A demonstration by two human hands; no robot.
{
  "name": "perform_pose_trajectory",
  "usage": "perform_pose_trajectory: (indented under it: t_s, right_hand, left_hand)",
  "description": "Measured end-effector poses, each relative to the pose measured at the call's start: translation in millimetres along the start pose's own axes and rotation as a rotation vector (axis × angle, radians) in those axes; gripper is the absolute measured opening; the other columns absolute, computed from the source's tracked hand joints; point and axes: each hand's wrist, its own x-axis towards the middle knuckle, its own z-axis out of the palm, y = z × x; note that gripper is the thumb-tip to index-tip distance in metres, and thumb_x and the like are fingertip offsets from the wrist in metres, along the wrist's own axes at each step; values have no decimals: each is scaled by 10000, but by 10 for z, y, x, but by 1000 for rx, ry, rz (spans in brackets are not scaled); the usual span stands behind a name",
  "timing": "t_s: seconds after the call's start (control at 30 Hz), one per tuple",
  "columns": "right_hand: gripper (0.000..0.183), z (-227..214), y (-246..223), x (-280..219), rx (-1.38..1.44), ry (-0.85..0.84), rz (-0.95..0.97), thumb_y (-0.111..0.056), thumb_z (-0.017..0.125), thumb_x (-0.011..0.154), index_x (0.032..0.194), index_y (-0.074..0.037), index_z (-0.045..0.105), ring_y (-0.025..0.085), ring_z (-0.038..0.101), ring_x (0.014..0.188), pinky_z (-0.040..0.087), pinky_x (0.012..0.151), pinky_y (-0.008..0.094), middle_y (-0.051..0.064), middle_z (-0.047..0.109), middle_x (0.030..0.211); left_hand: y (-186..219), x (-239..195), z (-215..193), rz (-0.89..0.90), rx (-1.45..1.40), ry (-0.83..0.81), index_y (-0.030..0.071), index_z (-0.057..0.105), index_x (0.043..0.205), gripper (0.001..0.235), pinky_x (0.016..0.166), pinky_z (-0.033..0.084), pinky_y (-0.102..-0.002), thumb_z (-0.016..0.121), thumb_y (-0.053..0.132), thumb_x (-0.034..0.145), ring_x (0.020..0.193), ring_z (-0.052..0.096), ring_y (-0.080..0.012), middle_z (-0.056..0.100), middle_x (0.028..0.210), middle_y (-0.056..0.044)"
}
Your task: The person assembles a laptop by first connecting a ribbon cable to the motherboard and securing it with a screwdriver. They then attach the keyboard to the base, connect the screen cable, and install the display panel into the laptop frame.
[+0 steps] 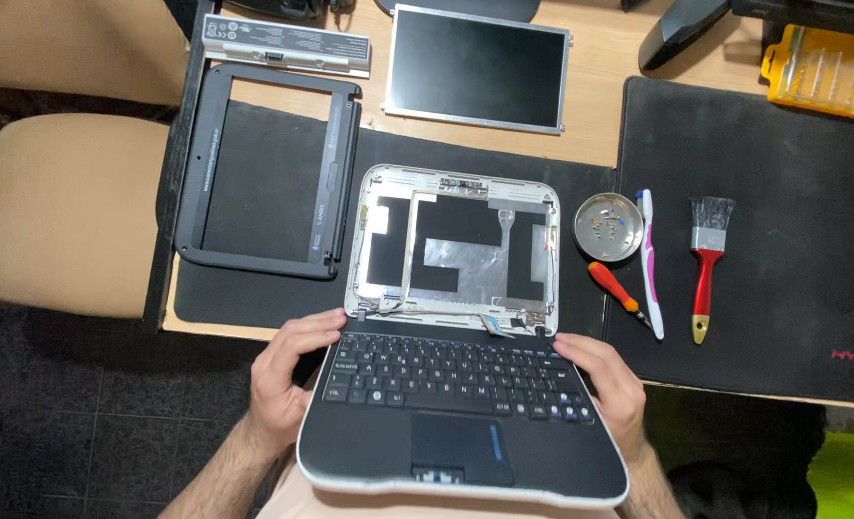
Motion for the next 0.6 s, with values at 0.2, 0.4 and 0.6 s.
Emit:
perform_pose_trajectory:
  t_s: [0.2,0.4,0.6]
  right_hand:
    - [326,15,-110,132,-32,36,55,-155,585,1252,1409,-6,828,297,850,1306,649,1165,385,187,852,1409]
    - [263,42,-70,97,19,55,63,-109,704,1192,1398,11,817,318,842,1329,658,1185,404,211,844,1426]
    - [255,51,-65,60,90,71,114,-126,823,1118,1361,-49,837,310,828,1292,651,1148,408,206,834,1432]
  left_hand:
    - [131,194,64,-119,71,77,23,811,1309,364,1131,727,-447,805,340,1130,1302,880,-345,885,1331,-165]
    - [214,136,110,-176,-4,74,52,782,1365,238,1222,699,-453,769,174,1160,1405,829,-332,820,1478,-199]
    - [112,-139,206,-290,-308,40,170,653,1573,986,1290,671,-575,536,1050,1146,1632,704,-416,513,1829,-291]
